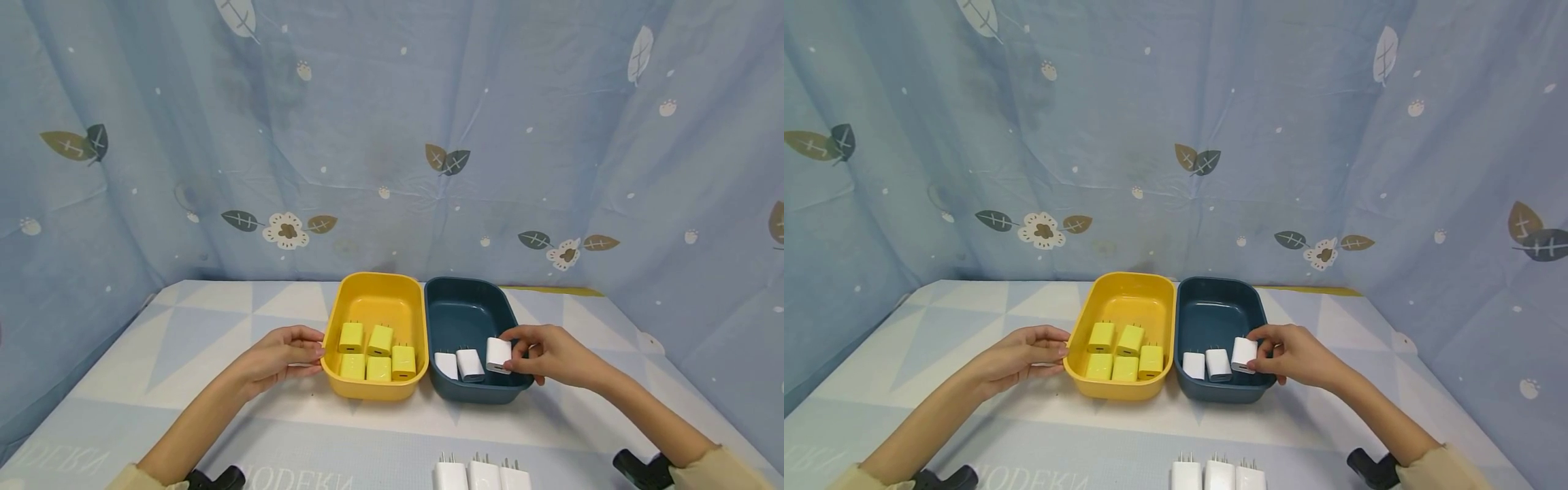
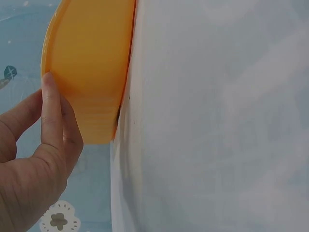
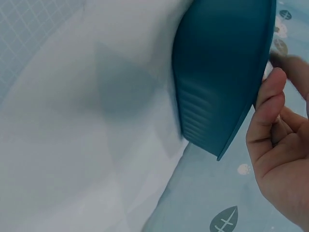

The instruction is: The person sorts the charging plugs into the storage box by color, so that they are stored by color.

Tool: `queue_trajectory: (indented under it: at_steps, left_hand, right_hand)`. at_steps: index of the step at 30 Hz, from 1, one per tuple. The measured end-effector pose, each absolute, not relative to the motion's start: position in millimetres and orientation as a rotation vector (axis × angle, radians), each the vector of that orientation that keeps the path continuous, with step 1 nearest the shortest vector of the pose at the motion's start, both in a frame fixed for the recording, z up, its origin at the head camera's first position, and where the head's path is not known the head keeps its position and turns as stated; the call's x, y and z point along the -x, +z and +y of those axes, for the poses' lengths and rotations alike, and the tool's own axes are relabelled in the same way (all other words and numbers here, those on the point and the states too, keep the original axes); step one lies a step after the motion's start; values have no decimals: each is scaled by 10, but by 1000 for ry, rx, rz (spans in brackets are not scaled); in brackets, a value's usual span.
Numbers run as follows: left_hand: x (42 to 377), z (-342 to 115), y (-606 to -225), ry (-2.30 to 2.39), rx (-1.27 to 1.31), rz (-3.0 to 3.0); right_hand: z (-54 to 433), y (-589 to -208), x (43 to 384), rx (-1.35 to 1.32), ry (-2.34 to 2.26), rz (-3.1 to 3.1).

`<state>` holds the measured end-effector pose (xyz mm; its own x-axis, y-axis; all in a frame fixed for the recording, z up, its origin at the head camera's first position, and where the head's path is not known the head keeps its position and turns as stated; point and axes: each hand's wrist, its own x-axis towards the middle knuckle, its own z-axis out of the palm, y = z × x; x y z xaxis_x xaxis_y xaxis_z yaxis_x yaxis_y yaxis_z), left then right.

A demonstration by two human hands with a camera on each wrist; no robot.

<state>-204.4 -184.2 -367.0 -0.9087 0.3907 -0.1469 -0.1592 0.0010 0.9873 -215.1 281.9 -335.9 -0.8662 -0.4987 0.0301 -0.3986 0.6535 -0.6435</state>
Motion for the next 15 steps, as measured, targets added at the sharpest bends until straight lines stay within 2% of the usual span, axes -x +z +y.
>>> queue_trajectory:
  at_steps: [15]
  left_hand:
    - [2054,-1842,-3675,1964,-221,1906]
  right_hand:
    - [2791,-3304,2084,726,-1016,2729]
